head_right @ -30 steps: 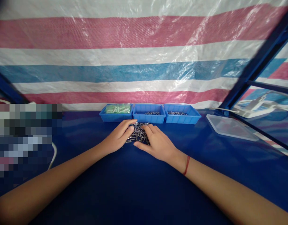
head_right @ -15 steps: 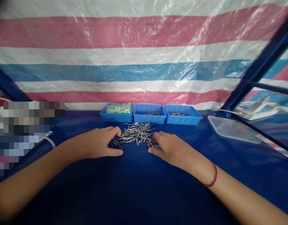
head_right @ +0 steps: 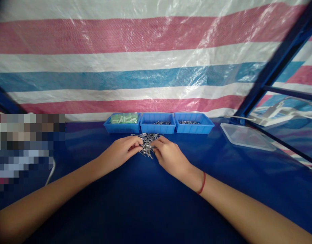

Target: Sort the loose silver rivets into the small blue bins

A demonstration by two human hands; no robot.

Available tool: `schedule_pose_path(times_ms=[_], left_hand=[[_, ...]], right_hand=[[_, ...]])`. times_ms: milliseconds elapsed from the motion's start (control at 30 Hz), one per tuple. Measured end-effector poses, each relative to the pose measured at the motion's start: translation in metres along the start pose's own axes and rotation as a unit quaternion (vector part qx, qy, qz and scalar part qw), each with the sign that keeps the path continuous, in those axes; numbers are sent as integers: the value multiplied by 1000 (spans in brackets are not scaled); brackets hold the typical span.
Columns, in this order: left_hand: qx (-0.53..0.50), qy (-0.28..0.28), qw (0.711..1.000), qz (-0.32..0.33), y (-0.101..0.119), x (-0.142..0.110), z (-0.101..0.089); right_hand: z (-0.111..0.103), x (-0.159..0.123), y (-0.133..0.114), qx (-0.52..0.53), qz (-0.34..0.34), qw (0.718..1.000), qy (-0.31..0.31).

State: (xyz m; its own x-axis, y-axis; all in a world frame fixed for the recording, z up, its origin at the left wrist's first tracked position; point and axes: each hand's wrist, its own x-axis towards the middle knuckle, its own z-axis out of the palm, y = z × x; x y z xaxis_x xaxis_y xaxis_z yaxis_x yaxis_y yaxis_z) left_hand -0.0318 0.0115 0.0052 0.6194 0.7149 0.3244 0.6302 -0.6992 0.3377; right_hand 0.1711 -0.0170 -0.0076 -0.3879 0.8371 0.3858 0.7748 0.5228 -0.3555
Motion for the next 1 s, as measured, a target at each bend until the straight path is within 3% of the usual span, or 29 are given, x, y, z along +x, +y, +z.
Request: schedule_pose_path(times_ms=[200, 567, 833, 1000], left_hand=[[-33, 67, 997, 24, 4, -3, 17], [-32, 114, 991, 54, 4, -7, 18], [-4, 126, 989, 79, 9, -10, 11], [-53, 175, 981, 60, 10, -10, 9]], right_hand=[[9, 2, 7, 55, 15, 996, 71], [4, 1, 3, 133, 54, 974, 176], [2, -4, -17, 334, 50, 924, 180], [6, -5, -17, 356, 76, 918, 156]])
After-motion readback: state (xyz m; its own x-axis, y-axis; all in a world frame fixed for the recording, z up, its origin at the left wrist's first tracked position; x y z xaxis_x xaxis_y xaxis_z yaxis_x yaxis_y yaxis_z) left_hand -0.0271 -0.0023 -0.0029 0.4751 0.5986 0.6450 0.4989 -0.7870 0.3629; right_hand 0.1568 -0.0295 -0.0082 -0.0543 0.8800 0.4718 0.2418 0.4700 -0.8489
